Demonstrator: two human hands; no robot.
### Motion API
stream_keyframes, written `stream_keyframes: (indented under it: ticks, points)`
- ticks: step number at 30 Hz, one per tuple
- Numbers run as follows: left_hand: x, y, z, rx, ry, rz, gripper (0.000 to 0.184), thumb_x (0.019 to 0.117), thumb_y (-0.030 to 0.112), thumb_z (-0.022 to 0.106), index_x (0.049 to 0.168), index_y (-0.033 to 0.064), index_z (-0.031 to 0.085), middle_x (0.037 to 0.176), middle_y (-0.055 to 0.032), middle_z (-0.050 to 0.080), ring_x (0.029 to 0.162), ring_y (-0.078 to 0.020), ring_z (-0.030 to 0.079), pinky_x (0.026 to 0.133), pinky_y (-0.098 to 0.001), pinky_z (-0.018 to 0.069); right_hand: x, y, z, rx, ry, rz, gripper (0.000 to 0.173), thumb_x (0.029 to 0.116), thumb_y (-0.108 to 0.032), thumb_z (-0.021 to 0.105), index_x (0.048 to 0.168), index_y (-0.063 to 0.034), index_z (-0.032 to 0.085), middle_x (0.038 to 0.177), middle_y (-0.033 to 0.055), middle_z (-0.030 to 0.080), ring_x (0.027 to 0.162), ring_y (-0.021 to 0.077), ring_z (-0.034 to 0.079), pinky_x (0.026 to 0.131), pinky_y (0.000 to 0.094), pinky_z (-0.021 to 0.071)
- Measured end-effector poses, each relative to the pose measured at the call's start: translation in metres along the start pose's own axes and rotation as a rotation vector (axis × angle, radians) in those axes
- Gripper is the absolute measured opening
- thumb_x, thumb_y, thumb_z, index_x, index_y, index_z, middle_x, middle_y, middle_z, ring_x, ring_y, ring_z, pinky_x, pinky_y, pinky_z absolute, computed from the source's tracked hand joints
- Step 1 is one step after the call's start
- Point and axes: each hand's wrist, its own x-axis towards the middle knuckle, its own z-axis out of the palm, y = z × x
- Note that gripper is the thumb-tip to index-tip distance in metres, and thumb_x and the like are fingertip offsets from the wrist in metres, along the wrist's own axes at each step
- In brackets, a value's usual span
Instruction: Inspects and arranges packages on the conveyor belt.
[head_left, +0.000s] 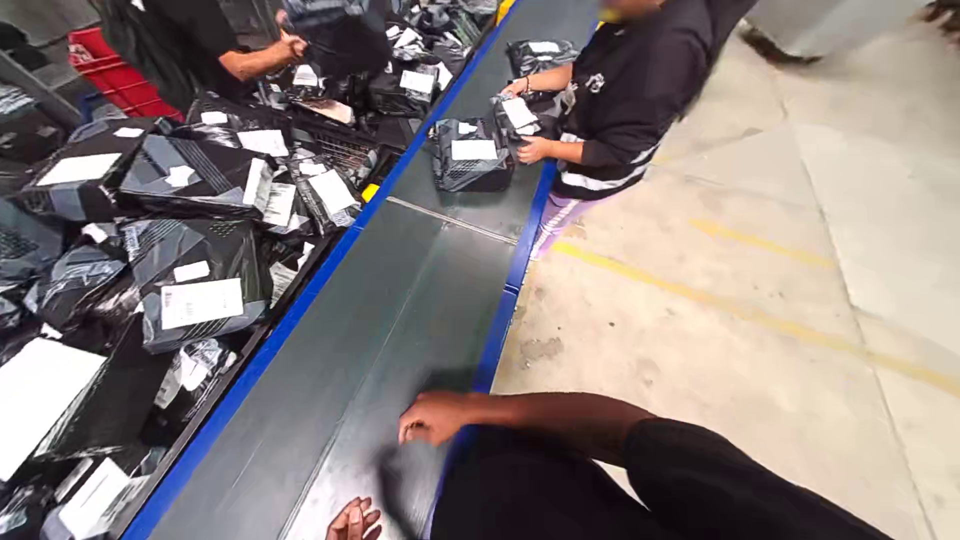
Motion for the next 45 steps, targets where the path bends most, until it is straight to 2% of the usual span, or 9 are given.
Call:
stream_keyframes:
  ticks: [7, 13, 18, 23, 28, 32, 34, 39, 45]
  points:
    - [0.034, 0.057, 0.043, 0.164, -0.078, 0.103, 0.026, 0.105, 0.012, 0.052, 0.125, -0.005, 0.057, 0.115, -0.0168, 0.07, 0.096, -0.027, 0.073, 0.084, -0.044, 0.0632, -0.143, 0.084, -0.105, -0.022, 0.616, 0.479, 0.027, 0.1017, -0.023, 0.058, 0.12, -0.0075, 0.069, 0.109, 0.0083, 0.074, 0.098, 0.0194, 0.072, 0.092, 0.0455, 0.0586]
    - [0.027, 0.063, 0.104, 0.162, -0.176, 0.178, 0.028, 0.1015, 0.011, 0.059, 0.124, -0.0048, 0.062, 0.114, -0.0193, 0.072, 0.096, -0.031, 0.073, 0.081, -0.0444, 0.0642, -0.158, 0.127, -0.222, -0.068, 0.887, 0.723, 0.074, 0.0941, -0.051, 0.067, 0.145, -0.0004, 0.049, 0.14, 0.0227, 0.058, 0.118, 0.0346, 0.065, 0.101, 0.0529, 0.0542]
    - [-0.003, 0.064, 0.114, 0.226, -0.163, 0.152, 0.038, 0.0986, 0.029, 0.068, 0.125, 0.0008, 0.065, 0.114, -0.0118, 0.072, 0.1, -0.0212, 0.072, 0.089, -0.0419, 0.0616, -0.092, 0.127, -0.299, -0.338, 0.523, 0.889, 0.11, 0.0831, -0.069, 0.07, 0.153, 0.0074, 0.034, 0.149, 0.0381, 0.043, 0.139, 0.0536, 0.044, 0.111, 0.0702, 0.0368]
    - [-0.02, 0.043, 0.095, 0.156, -0.093, 0.128, 0.041, 0.0986, 0.034, 0.068, 0.124, 0.0022, 0.065, 0.114, -0.0119, 0.071, 0.097, -0.0194, 0.07, 0.088, -0.0404, 0.0591, -0.031, 0.13, -0.249, -0.696, 0.333, 0.834, 0.08, 0.1076, -0.058, 0.019, 0.137, 0.0076, 0.054, 0.128, 0.0386, 0.06, 0.12, 0.0579, 0.059, 0.094, 0.0761, 0.0443]
    - [-0.03, 0.0, 0.079, -0.362, 0.093, -0.13, 0.07, 0.0994, 0.047, 0.063, 0.152, 0.0079, 0.039, 0.137, -0.0171, 0.061, 0.114, -0.0323, 0.067, 0.091, -0.0518, 0.059, 0.031, 0.009, -0.103, -0.698, 0.149, 0.237, 0.061, 0.1084, -0.045, 0.031, 0.094, 0.0006, 0.07, 0.085, 0.0265, 0.07, 0.085, 0.0477, 0.07, 0.07, 0.068, 0.0542]
    - [-0.033, -0.006, 0.057, -0.575, 0.489, -0.253, 0.1, 0.0899, 0.067, 0.064, 0.163, 0.0187, 0.015, 0.142, -0.0216, 0.055, 0.115, -0.0379, 0.065, 0.089, -0.0568, 0.0574, 0.009, -0.136, 0.019, -0.505, -0.326, -0.314, 0.04, 0.1057, -0.038, 0.048, 0.087, -0.0116, 0.073, 0.076, 0.0101, 0.07, 0.076, 0.0293, 0.072, 0.067, 0.0553, 0.0592]
    - [-0.046, -0.008, 0.04, -0.638, 0.707, -0.231, 0.105, 0.083, 0.051, 0.08, 0.161, 0.0153, 0.019, 0.136, -0.0211, 0.06, 0.117, -0.0353, 0.064, 0.093, -0.0556, 0.0572, 0.005, -0.163, 0.051, -0.449, -0.431, -0.527, 0.04, 0.1062, -0.036, 0.049, 0.085, -0.0103, 0.07, 0.073, 0.0093, 0.068, 0.072, 0.0286, 0.071, 0.065, 0.0523, 0.0584]
    - [-0.075, 0.001, -0.009, -0.774, 0.971, -0.006, 0.09, 0.0845, 0.022, 0.076, 0.155, 0.0101, 0.021, 0.113, -0.0225, 0.067, 0.096, -0.0328, 0.071, 0.078, -0.0507, 0.0614, 0.028, -0.193, 0.051, -0.35, -0.513, -0.707, 0.033, 0.1082, -0.04, 0.047, 0.104, -0.0154, 0.068, 0.095, 0.003, 0.071, 0.095, 0.0209, 0.07, 0.084, 0.0437, 0.0574]
    - [0.037, 0.127, -0.088, -0.79, 0.93, 0.436, 0.059, 0.0939, 0.027, 0.064, 0.145, 0.0081, 0.041, 0.103, -0.0149, 0.069, 0.083, -0.0247, 0.07, 0.069, -0.0465, 0.0607, 0.023, -0.222, -0.002, 0.027, -0.239, -0.558, 0.033, 0.1017, -0.044, 0.062, 0.114, -0.0153, 0.072, 0.105, -0.0007, 0.073, 0.102, 0.011, 0.069, 0.092, 0.0336, 0.0579]
